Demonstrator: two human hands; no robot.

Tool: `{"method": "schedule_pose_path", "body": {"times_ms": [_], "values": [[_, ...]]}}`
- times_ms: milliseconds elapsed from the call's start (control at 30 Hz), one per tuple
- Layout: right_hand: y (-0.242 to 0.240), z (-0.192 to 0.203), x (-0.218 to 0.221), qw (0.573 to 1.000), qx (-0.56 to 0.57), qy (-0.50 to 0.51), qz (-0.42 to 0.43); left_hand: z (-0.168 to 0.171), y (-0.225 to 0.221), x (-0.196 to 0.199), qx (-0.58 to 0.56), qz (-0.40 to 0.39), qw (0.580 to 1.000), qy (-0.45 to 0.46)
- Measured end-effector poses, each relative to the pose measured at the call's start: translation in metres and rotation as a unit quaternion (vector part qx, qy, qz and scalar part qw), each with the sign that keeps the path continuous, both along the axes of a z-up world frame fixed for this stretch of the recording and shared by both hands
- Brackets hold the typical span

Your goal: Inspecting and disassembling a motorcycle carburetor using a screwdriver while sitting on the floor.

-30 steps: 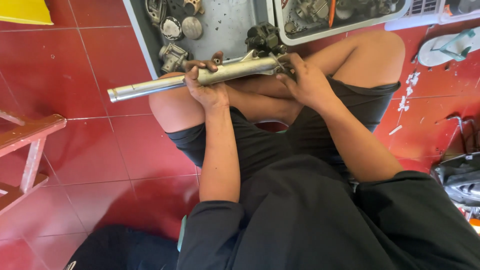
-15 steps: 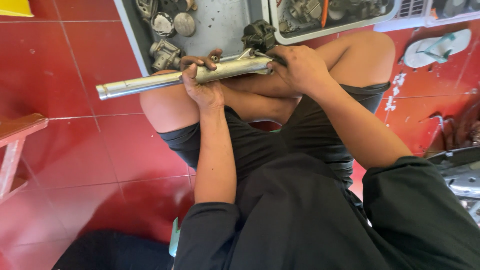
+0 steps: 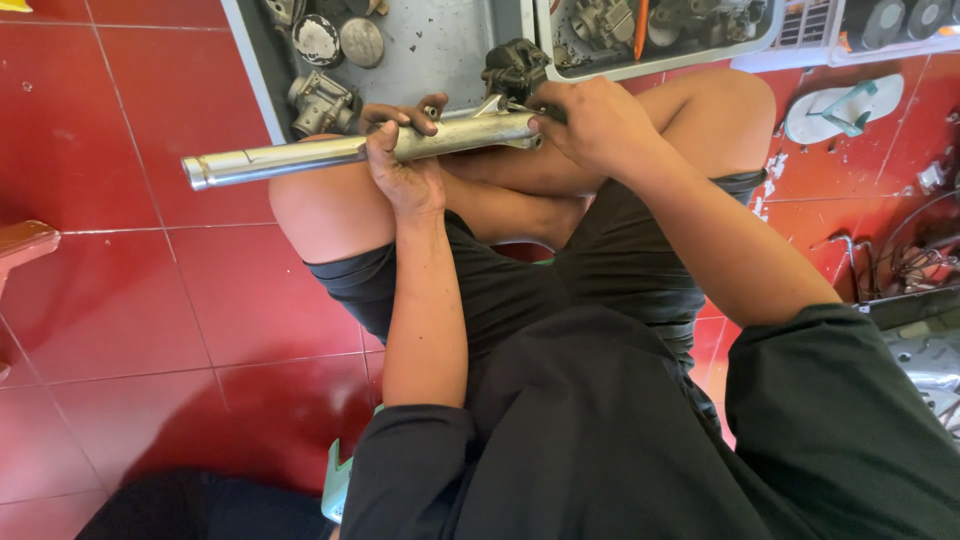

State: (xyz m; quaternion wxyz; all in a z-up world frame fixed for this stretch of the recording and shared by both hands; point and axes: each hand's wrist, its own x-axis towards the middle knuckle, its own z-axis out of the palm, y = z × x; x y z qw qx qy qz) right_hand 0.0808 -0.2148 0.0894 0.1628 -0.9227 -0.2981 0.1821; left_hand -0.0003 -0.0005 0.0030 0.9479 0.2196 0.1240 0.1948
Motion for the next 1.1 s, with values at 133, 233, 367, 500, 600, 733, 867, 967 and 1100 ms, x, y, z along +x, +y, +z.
{"method": "schedule_pose_path", "body": {"times_ms": [133,233,367,500,600,733,867,967,1100], "values": [[-0.001,0.005,0.015,0.986,0.023,0.159,-0.049,0.007,-0.002,0.001,0.017,-0.005,1.000,-0.002],[0.004,0.007,0.026,0.917,-0.027,0.361,-0.170,0.012,-0.002,0.001,0.026,-0.007,1.000,-0.004],[0.007,0.008,0.030,0.830,-0.070,0.509,-0.217,0.020,-0.003,-0.001,0.033,-0.030,0.999,-0.004],[-0.003,-0.004,0.021,0.824,-0.031,0.507,-0.249,0.021,-0.008,0.001,0.056,-0.025,0.997,-0.035],[-0.011,-0.014,0.007,0.917,-0.111,0.351,-0.155,0.028,-0.011,-0.001,0.069,-0.037,0.996,-0.031],[-0.027,-0.036,-0.004,0.994,-0.020,0.108,-0.008,0.028,-0.013,0.001,0.079,-0.031,0.996,-0.028],[-0.022,-0.034,-0.012,0.999,-0.045,0.026,0.014,0.029,-0.014,0.000,0.085,-0.023,0.996,-0.023],[-0.017,-0.029,-0.016,0.992,-0.126,0.012,0.006,0.030,-0.016,-0.001,0.089,-0.021,0.995,-0.032],[-0.008,-0.019,-0.019,0.980,-0.199,0.028,-0.004,0.031,-0.018,-0.004,0.086,-0.023,0.996,-0.022]]}}
